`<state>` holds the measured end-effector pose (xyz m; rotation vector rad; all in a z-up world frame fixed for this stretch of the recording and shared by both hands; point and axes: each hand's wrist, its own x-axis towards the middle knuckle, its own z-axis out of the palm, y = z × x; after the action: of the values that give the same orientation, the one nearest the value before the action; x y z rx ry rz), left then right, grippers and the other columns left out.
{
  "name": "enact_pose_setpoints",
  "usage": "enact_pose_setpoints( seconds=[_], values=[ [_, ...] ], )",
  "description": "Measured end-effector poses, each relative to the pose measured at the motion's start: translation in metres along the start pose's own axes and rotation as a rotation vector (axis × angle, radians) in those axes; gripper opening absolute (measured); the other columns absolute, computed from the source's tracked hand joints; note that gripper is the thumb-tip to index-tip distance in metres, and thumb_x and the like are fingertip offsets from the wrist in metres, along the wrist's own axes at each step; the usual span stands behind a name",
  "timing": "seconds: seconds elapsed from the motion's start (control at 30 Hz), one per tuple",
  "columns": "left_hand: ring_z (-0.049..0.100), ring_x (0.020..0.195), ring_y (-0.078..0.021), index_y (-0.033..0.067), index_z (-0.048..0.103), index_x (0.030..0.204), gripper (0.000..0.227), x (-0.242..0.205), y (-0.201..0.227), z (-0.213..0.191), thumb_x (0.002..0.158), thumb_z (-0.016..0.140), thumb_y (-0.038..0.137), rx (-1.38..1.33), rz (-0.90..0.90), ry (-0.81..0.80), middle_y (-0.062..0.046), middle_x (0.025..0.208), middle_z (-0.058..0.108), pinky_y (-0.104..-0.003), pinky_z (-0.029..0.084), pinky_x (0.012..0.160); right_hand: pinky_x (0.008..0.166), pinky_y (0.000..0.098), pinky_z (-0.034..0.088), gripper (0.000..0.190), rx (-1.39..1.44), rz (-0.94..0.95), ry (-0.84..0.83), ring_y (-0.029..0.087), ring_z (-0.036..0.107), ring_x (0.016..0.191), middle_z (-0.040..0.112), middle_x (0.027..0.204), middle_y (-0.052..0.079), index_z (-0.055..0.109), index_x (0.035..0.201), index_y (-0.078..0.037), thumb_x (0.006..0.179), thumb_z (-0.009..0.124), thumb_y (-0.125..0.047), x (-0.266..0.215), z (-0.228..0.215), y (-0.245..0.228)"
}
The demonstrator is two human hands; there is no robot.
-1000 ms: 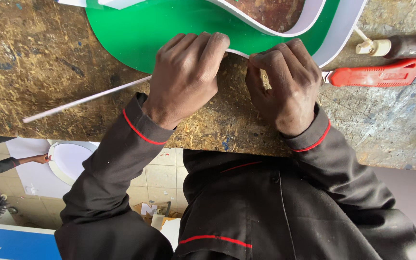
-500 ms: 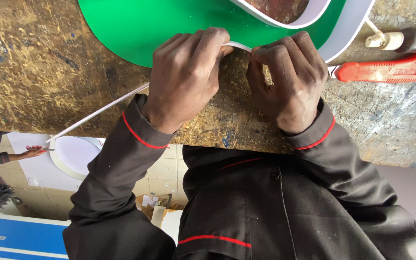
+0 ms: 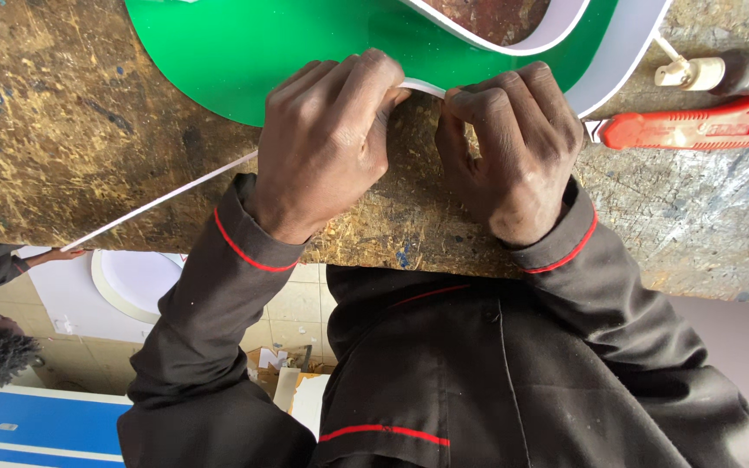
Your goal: The person applies glue from a white bottle onto the edges of a green and white sign letter and presses a white strip along the glued edge to secure it. The person repeats this process along the curves of the letter on a wooden workbench.
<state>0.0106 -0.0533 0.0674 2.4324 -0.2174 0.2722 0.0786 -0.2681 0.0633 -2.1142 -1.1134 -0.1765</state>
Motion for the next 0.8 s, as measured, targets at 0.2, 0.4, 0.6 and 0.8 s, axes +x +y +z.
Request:
enact_pose_setpoints(
  seconds=[0.2, 0.4, 0.6, 0.8],
  values=[
    [0.061, 0.077, -0.0415, 0.0057, 0.056, 0.108, 0.028, 0.001, -0.002, -0.007, 0.116, 0.080, -0.005, -0.070, -0.017, -0.018, -0.011, 0.089, 0.065, -0.052, 0.048, 0.071, 0.075, 0.0476, 0.043, 0.020, -0.015, -0.001, -0.005, 0.037, 0.051, 0.079, 0.068, 0.093, 0.017, 0.067, 0.103, 0.002, 0.111, 0.073, 0.019, -0.001, 0.000, 0.000],
    [0.060, 0.069, -0.0369, 0.0000, 0.060, 0.112, 0.008, 0.017, -0.009, -0.040, 0.119, 0.060, -0.003, -0.264, -0.021, -0.229, -0.015, 0.088, 0.067, -0.050, 0.040, 0.065, 0.075, 0.0471, 0.043, 0.019, -0.023, 0.004, -0.005, 0.037, 0.051, 0.079, 0.068, 0.093, 0.016, 0.067, 0.103, 0.002, 0.111, 0.075, 0.018, 0.001, -0.002, -0.002],
    [0.060, 0.078, -0.0277, -0.0015, 0.070, 0.116, 0.013, 0.028, -0.024, -0.052, 0.123, 0.062, 0.007, -0.415, -0.069, -0.339, -0.012, 0.097, 0.072, -0.042, 0.048, 0.074, 0.076, 0.0468, 0.045, 0.018, -0.021, 0.007, -0.011, 0.036, 0.053, 0.079, 0.072, 0.097, 0.017, 0.067, 0.104, 0.002, 0.112, 0.075, 0.016, 0.001, -0.002, -0.002],
    [0.069, 0.082, -0.0281, -0.0019, 0.068, 0.108, 0.026, 0.022, -0.022, -0.043, 0.125, 0.056, 0.013, -0.425, -0.069, -0.256, -0.010, 0.099, 0.075, -0.041, 0.050, 0.076, 0.076, 0.0464, 0.045, 0.018, -0.042, 0.009, -0.012, 0.036, 0.053, 0.079, 0.070, 0.096, 0.018, 0.068, 0.103, 0.002, 0.112, 0.076, 0.016, -0.001, -0.001, -0.002]
  ],
)
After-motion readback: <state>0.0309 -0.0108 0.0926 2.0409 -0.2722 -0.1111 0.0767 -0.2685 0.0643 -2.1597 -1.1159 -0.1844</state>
